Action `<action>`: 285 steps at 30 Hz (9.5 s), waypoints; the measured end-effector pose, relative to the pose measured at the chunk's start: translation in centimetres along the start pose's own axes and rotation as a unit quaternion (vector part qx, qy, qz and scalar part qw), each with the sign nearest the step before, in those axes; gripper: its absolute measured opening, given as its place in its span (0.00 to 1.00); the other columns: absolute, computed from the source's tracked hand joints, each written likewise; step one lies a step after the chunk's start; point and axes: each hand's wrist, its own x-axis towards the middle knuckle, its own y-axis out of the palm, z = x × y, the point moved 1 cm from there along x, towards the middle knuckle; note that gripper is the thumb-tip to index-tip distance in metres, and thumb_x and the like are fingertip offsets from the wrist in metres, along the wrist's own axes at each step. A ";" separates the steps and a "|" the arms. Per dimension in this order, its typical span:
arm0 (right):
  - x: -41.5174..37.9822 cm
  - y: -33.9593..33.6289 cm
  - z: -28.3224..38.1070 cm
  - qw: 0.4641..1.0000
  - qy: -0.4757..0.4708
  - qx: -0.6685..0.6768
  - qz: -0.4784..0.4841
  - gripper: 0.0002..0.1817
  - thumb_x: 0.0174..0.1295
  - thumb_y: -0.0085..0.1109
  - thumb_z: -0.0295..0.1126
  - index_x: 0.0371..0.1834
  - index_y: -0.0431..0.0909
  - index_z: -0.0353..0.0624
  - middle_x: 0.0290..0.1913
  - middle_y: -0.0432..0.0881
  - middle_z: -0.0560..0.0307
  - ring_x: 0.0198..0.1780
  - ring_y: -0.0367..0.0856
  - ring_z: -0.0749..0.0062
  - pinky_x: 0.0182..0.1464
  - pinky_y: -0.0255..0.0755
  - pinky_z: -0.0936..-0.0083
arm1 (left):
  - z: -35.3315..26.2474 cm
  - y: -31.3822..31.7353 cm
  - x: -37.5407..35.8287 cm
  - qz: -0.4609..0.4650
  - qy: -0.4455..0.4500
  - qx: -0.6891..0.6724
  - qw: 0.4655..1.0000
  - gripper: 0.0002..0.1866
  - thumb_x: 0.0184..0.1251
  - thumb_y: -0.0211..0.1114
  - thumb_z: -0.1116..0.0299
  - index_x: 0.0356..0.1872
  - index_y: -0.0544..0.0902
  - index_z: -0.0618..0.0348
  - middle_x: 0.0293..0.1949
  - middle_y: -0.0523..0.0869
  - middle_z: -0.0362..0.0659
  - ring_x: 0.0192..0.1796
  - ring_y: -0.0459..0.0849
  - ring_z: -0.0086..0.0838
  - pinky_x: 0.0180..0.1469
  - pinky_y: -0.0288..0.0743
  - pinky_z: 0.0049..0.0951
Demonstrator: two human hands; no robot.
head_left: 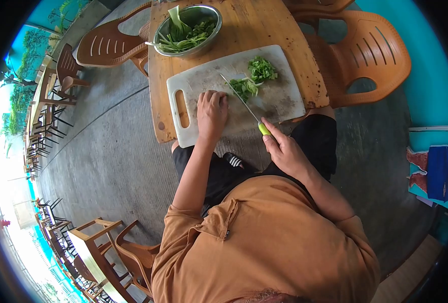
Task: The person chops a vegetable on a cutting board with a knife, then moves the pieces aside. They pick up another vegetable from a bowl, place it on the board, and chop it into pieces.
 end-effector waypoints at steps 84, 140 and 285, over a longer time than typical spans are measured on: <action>-1.6 0.8 -0.3 0.999 -0.017 -0.036 0.030 0.29 0.85 0.54 0.35 0.83 0.66 0.33 0.63 0.85 0.25 0.62 0.86 0.30 0.62 0.82 0.51 | 0.2 0.6 -0.6 -0.033 -0.026 -0.009 0.999 0.07 0.66 0.75 0.71 0.44 0.91 0.56 0.45 0.88 0.44 0.53 0.84 0.45 0.60 0.77 0.44; -1.2 1.6 -0.6 0.998 -0.030 -0.040 0.023 0.29 0.85 0.53 0.36 0.83 0.66 0.34 0.59 0.87 0.25 0.59 0.87 0.29 0.58 0.83 0.49 | 0.4 0.4 -0.9 -0.041 -0.050 0.028 0.998 0.08 0.63 0.76 0.70 0.42 0.90 0.58 0.48 0.87 0.46 0.55 0.83 0.47 0.62 0.75 0.47; 6.3 -5.4 -3.9 0.993 -0.089 0.045 -0.064 0.23 0.82 0.62 0.31 0.75 0.73 0.37 0.38 0.86 0.57 0.27 0.80 0.81 0.30 0.76 0.80 | 1.3 -1.3 2.3 -0.039 -0.071 -0.120 0.989 0.05 0.67 0.72 0.74 0.38 0.84 0.60 0.34 0.86 0.47 0.42 0.88 0.45 0.49 0.82 0.45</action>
